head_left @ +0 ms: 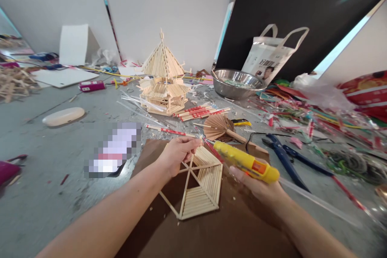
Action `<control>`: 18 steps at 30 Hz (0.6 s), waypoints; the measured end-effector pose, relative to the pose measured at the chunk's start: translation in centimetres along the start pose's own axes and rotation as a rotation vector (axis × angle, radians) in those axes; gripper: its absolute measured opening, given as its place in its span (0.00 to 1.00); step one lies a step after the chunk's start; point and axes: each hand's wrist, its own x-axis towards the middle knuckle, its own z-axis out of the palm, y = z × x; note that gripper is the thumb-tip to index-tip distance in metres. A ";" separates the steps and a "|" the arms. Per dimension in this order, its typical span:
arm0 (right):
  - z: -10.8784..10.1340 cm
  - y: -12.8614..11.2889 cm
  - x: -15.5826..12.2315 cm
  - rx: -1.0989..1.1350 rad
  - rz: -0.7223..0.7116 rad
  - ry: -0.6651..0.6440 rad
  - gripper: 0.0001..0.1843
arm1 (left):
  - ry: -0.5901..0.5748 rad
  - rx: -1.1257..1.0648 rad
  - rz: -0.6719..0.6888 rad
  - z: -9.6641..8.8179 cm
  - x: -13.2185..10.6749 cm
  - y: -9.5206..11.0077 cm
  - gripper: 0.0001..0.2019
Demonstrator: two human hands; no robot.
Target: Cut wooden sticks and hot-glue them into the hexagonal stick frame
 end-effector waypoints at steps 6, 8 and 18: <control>-0.3 0.5 -0.1 0.237 0.293 -0.013 0.14 | 0.004 0.435 0.196 -0.8 0.4 -0.5 0.11; -0.2 0.6 0.0 0.256 0.312 -0.018 0.14 | -0.002 0.505 0.223 -1.0 0.6 -0.7 0.12; -0.1 0.1 0.3 0.289 0.306 -0.054 0.13 | -0.012 0.623 0.313 -1.0 0.4 -0.2 0.12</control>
